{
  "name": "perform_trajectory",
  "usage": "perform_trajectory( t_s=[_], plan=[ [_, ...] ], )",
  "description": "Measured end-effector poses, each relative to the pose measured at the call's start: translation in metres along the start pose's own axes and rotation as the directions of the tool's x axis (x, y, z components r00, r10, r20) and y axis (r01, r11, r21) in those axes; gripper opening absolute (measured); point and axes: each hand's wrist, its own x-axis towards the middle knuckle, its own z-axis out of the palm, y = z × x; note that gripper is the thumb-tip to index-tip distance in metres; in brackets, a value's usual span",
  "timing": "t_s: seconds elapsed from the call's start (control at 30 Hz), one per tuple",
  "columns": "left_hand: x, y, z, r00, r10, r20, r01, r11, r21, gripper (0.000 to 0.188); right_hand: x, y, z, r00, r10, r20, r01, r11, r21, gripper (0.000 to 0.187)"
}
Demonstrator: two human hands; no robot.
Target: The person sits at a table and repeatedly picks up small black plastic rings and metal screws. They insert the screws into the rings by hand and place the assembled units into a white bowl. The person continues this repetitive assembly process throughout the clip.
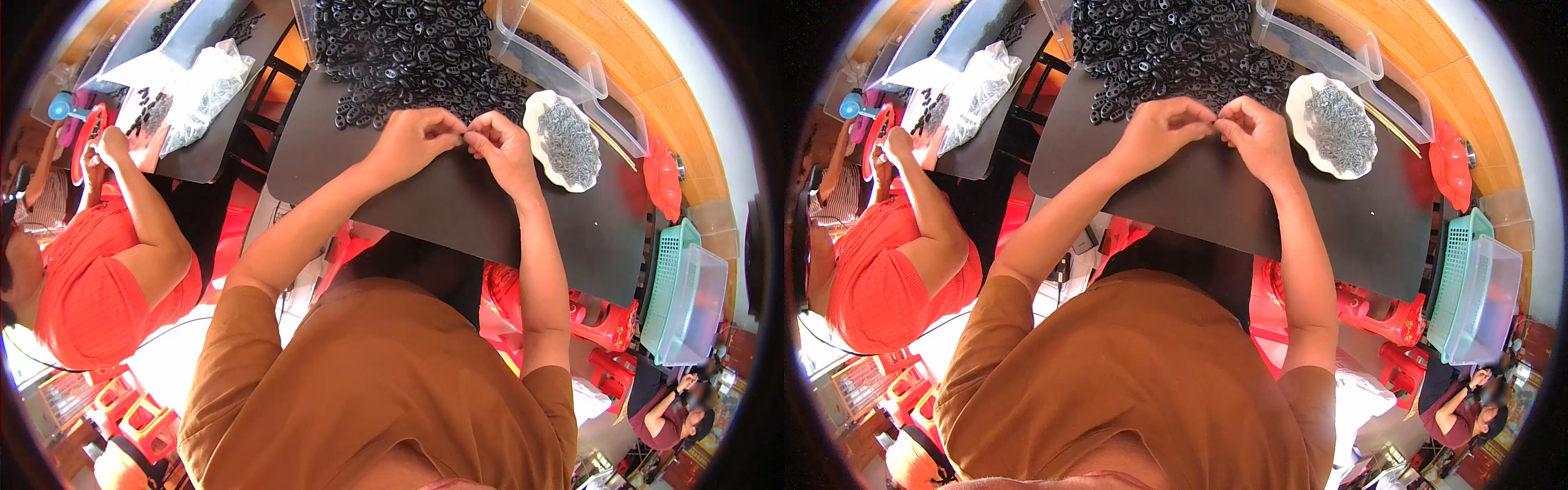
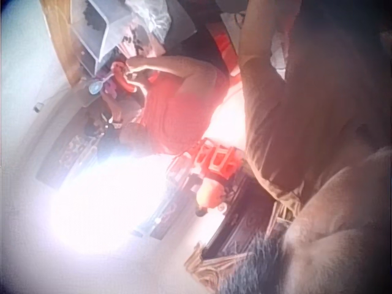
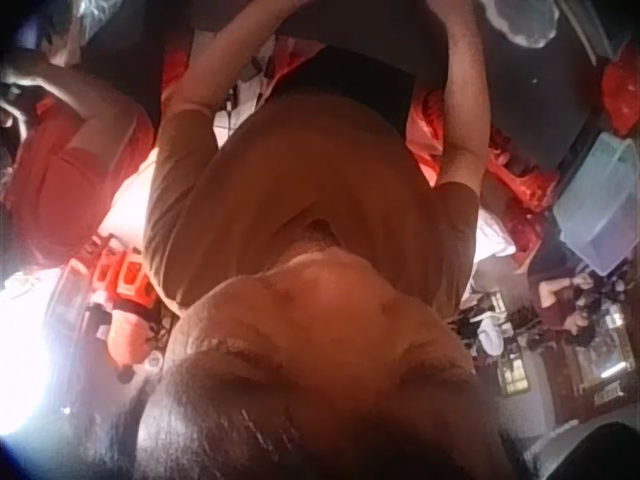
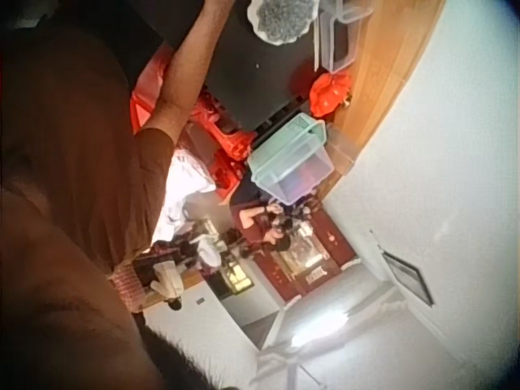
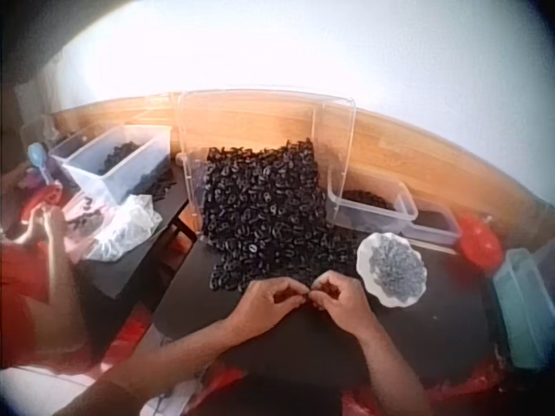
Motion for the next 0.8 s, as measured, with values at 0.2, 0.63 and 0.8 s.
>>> perform_trajectory(
  t_s=[0.2, 0.63, 0.8],
  plan=[
    [-0.042, 0.013, -0.073, 0.936, 0.331, -0.122, -0.179, 0.744, 0.643, 0.014, -0.009, -0.008, 0.011, 0.98, -0.194, 0.038, 0.196, 0.922, -0.334, 0.011],
    [-0.032, 0.006, -0.073, 0.934, 0.334, 0.129, -0.295, 0.514, 0.805, 0.019, -0.006, 0.004, 0.013, 0.955, -0.28, 0.102, 0.298, 0.894, -0.335, 0.016],
    [-0.029, 0.006, -0.062, 0.932, 0.329, 0.153, -0.307, 0.491, 0.815, 0.016, -0.006, 0.002, 0.014, 0.966, -0.25, 0.072, 0.26, 0.912, -0.317, 0.015]
  ],
)
